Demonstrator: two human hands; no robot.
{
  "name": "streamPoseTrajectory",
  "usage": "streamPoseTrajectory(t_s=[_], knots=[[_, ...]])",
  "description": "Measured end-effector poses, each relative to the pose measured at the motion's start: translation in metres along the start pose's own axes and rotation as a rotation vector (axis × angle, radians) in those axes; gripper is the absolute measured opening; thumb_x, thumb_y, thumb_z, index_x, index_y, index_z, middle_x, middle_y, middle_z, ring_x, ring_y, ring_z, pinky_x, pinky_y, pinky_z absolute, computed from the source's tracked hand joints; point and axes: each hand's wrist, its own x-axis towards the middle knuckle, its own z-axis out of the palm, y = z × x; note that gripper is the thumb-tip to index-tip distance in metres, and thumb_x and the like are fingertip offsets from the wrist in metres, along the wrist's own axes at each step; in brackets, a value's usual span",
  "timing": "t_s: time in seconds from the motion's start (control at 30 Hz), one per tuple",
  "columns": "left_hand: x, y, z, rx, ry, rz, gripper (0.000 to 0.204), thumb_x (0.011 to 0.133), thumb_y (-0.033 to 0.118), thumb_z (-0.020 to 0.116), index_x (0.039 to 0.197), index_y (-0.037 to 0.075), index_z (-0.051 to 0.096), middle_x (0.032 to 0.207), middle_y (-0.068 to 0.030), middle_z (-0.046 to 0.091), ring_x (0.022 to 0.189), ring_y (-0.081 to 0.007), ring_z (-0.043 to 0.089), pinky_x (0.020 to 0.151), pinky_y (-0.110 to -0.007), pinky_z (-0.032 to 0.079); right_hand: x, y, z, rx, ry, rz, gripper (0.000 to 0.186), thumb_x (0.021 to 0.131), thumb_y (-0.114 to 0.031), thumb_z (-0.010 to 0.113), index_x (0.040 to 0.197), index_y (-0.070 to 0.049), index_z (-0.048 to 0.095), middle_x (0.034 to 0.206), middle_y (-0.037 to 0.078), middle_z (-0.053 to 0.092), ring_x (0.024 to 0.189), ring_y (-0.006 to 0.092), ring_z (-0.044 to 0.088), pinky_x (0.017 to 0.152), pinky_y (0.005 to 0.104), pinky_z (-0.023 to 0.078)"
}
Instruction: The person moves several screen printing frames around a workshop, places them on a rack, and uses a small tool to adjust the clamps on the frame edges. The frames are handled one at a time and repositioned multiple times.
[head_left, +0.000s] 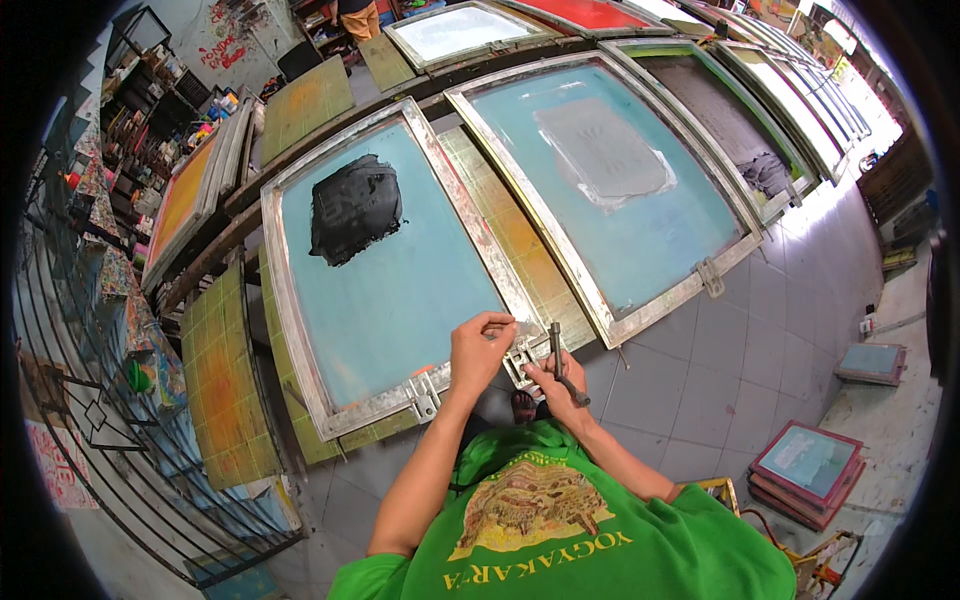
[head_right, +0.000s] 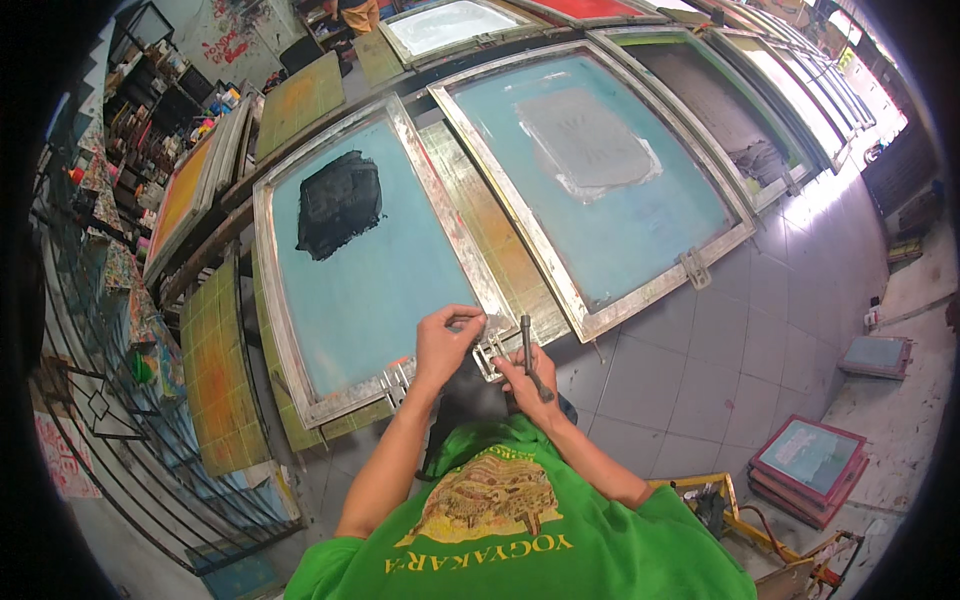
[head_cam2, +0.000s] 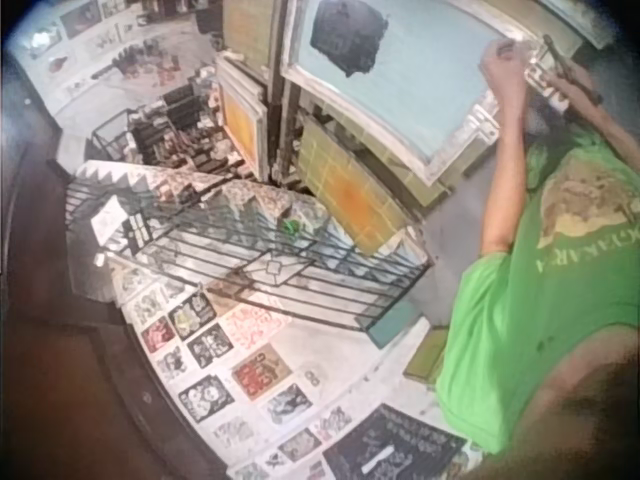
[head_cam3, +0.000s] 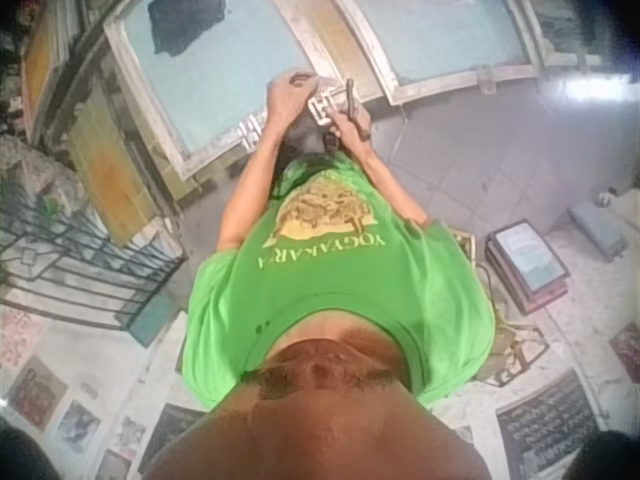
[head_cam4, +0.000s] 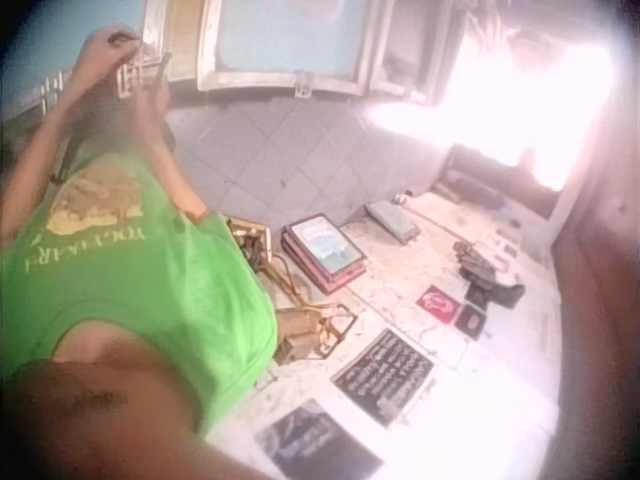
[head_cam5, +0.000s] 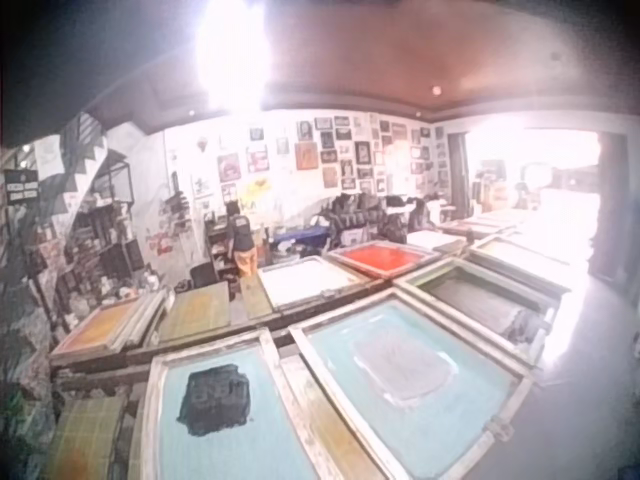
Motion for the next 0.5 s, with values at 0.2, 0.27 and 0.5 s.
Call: streamPoseTrajectory(t_s=[0.2,0.27,0.5], knots=[[-0.033,-0.004,-0.032,0.477,-0.142,0.277,0.019,0.093,0.016,0.08,0.109,0.005,0.082,0.093,-0.0097,0.072,0.087,-0.0259,0.07,0.076,-0.039,0.056,-0.001,-0.002,0.002,-0.022,-0.009,-0.011,0.036,0.092,-0.019,0.086,0.098,-0.005,0.053,0.086,0.006,0.068,0.07,0.013,0.072,0.055,0.0255,0.055],[-0.038,-0.009,-0.032,0.631,-0.16,0.4,0.019,0.093,0.017,0.079,0.109,0.007,0.082,0.095,-0.0092,0.069,0.09,-0.0296,0.069,0.076,-0.042,0.056,0.0,-0.003,0.0,-0.023,-0.019,-0.004,0.036,0.092,-0.019,0.086,0.098,-0.005,0.053,0.086,0.006,0.068,0.07,0.013,0.072,0.055,0.0253,0.055],[-0.036,-0.017,-0.025,0.695,-0.126,0.531,0.013,0.093,0.019,0.078,0.102,0.009,0.079,0.095,-0.0071,0.066,0.089,-0.0296,0.068,0.074,-0.045,0.056,0.002,-0.004,0.0,0.014,-0.045,-0.006,0.038,0.093,-0.019,0.085,0.1,-0.004,0.051,0.088,0.007,0.066,0.069,0.0149,0.074,0.053,0.024,0.053]])
